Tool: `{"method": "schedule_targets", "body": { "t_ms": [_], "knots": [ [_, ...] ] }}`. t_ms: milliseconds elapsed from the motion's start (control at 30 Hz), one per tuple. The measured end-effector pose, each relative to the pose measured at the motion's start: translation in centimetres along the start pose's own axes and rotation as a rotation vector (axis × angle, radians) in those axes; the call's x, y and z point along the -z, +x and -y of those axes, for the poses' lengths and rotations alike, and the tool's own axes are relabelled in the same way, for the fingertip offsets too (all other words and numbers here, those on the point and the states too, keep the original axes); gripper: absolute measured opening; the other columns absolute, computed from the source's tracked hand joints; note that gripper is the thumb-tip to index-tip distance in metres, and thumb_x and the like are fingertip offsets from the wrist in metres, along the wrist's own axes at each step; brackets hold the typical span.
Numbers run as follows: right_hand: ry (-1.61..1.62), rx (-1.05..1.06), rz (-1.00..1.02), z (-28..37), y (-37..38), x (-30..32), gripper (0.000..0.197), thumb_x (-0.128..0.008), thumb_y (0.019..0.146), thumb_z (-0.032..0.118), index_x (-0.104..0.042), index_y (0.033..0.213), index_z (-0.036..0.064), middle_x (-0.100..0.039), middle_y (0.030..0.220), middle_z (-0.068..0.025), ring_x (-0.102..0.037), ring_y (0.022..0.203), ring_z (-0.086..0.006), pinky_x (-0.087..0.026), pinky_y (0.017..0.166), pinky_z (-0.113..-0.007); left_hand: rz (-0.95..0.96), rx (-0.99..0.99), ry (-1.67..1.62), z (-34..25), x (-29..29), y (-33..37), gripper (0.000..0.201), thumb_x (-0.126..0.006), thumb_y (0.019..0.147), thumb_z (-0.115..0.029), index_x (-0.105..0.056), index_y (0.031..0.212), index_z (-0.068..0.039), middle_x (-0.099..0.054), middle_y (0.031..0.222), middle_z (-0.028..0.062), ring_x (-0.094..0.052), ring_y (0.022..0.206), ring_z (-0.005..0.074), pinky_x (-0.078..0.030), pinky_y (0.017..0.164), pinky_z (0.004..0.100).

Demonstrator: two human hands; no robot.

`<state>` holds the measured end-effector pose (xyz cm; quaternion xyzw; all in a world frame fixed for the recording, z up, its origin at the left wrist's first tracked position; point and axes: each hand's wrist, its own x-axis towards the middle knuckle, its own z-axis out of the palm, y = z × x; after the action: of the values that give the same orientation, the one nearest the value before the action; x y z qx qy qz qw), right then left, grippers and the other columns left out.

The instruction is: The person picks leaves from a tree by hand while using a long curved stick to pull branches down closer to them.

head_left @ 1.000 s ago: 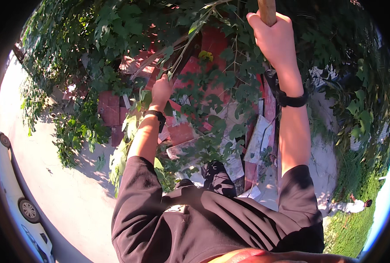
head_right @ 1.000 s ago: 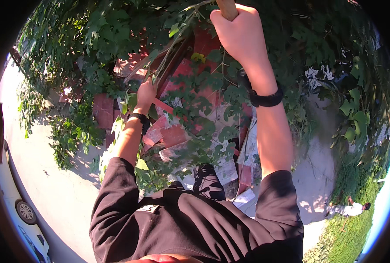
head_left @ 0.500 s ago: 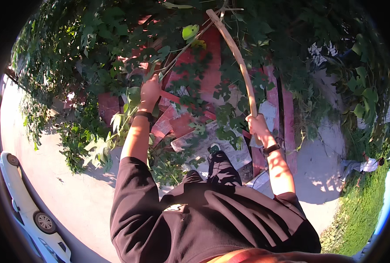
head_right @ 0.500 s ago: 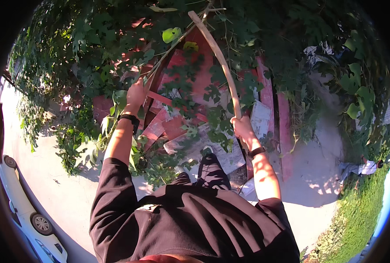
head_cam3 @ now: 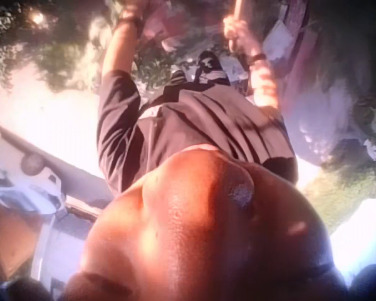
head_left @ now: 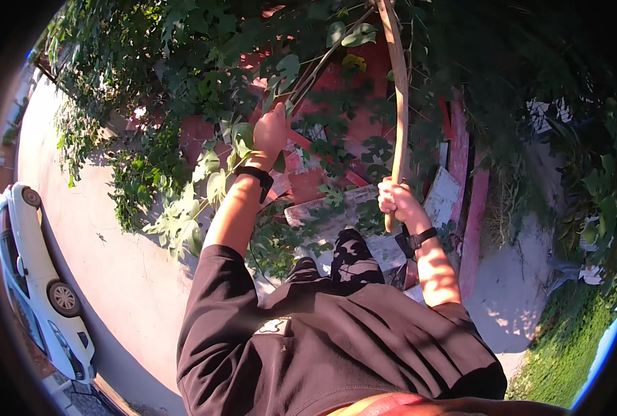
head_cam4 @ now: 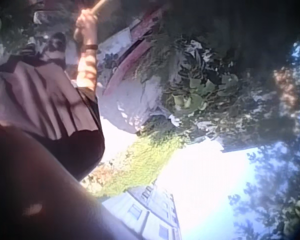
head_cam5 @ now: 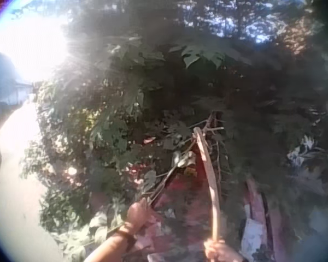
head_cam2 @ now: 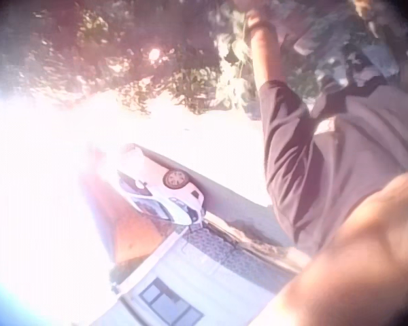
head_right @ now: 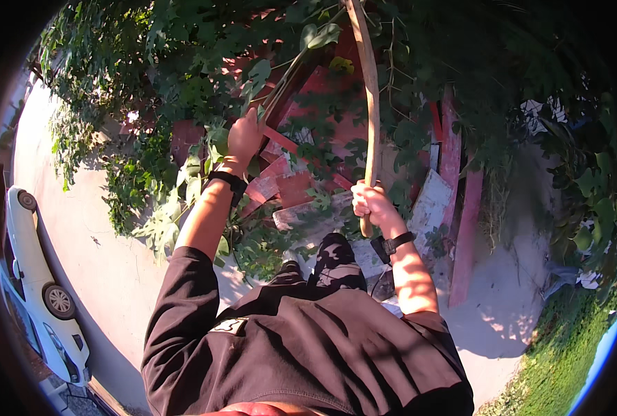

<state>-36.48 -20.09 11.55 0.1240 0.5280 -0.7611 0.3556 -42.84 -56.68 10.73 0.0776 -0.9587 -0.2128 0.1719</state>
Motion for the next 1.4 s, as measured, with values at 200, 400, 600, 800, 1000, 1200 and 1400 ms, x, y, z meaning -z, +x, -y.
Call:
{"method": "schedule_targets", "body": {
  "t_ms": [200,400,600,800,1000,1200,1400],
  "knots": [
    [-0.168,-0.043,0.048,3.1,3.0,0.5,0.021,-0.056,0.092,0.011,-0.049,0.073,0.0141,-0.033,0.049,0.0048,-0.032,0.035,-0.0096,-0.029,0.037,-0.029,-0.096,0.025,0.054,1.3,2.3,0.1,0.027,-0.064,0.089,-0.025,-0.05,0.095,-0.004,-0.066,0.079,0.0223,-0.067,0.075,0.0415,-0.054,0.065,0.05],
    [-1.084,0.538,-0.115,12.8,6.0,-3.5,0.027,-0.061,0.08,0.017,-0.048,0.063,0.0001,-0.048,0.052,-0.0051,-0.046,0.049,-0.015,-0.035,0.049,-0.037,-0.083,0.172,0.066,-2.9,2.5,0.2,0.025,-0.059,0.092,-0.028,-0.053,0.097,-0.004,-0.067,0.082,0.0231,-0.065,0.08,0.0435,-0.053,0.073,0.0524],
    [-0.876,0.834,0.115,25.2,2.1,-12.6,0.031,-0.062,0.083,0.018,-0.047,0.062,0.0009,-0.045,0.051,-0.0019,-0.044,0.049,-0.0106,-0.034,0.049,-0.033,-0.198,0.134,-0.064,-4.9,5.0,-0.9,0.024,-0.061,0.091,-0.026,-0.055,0.092,-0.003,-0.064,0.077,0.0245,-0.064,0.076,0.0452,-0.053,0.063,0.0496],
    [-0.709,1.095,0.316,36.9,-6.5,-15.6,0.026,-0.061,0.091,0.01,-0.049,0.068,0.0103,-0.037,0.052,0.008,-0.031,0.041,-0.0021,-0.025,0.04,-0.023,-0.294,0.199,0.002,-4.4,4.7,-0.1,0.019,-0.058,0.093,-0.02,-0.056,0.086,-0.002,-0.061,0.073,0.0279,-0.061,0.072,0.0486,-0.05,0.06,0.0552],
    [-1.1,0.038,-0.402,13.7,1.9,15.8,0.024,-0.065,0.077,0.018,-0.062,0.086,-0.004,-0.055,0.062,-0.0036,-0.052,0.051,-0.0142,-0.039,0.045,-0.038,-0.069,0.112,0.247,-2.9,3.6,-1.2,0.021,-0.051,0.093,-0.023,-0.061,0.091,-0.005,-0.067,0.08,0.0237,-0.067,0.079,0.0417,-0.054,0.069,0.0515],
    [-1.424,0.404,-0.189,3.1,-1.0,24.3,0.033,-0.069,0.075,0.023,-0.059,0.065,-0.0061,-0.06,0.064,-0.0269,-0.065,0.064,-0.041,-0.05,0.059,-0.047,0.233,0.37,0.267,3.2,-2.6,-19.2,0.022,-0.054,0.095,-0.028,-0.06,0.091,-0.008,-0.068,0.075,0.0198,-0.066,0.071,0.0423,-0.052,0.06,0.0515],
    [-1.25,0.138,0.008,3.4,2.5,17.7,0.031,-0.07,0.079,0.023,-0.063,0.077,-0.0072,-0.059,0.061,-0.015,-0.06,0.059,-0.0261,-0.047,0.057,-0.042,0.128,0.582,0.289,0.1,2.0,-26.2,0.015,-0.053,0.094,-0.023,-0.059,0.094,-0.009,-0.067,0.079,0.0229,-0.065,0.074,0.0446,-0.052,0.065,0.0535]
  ]
}}
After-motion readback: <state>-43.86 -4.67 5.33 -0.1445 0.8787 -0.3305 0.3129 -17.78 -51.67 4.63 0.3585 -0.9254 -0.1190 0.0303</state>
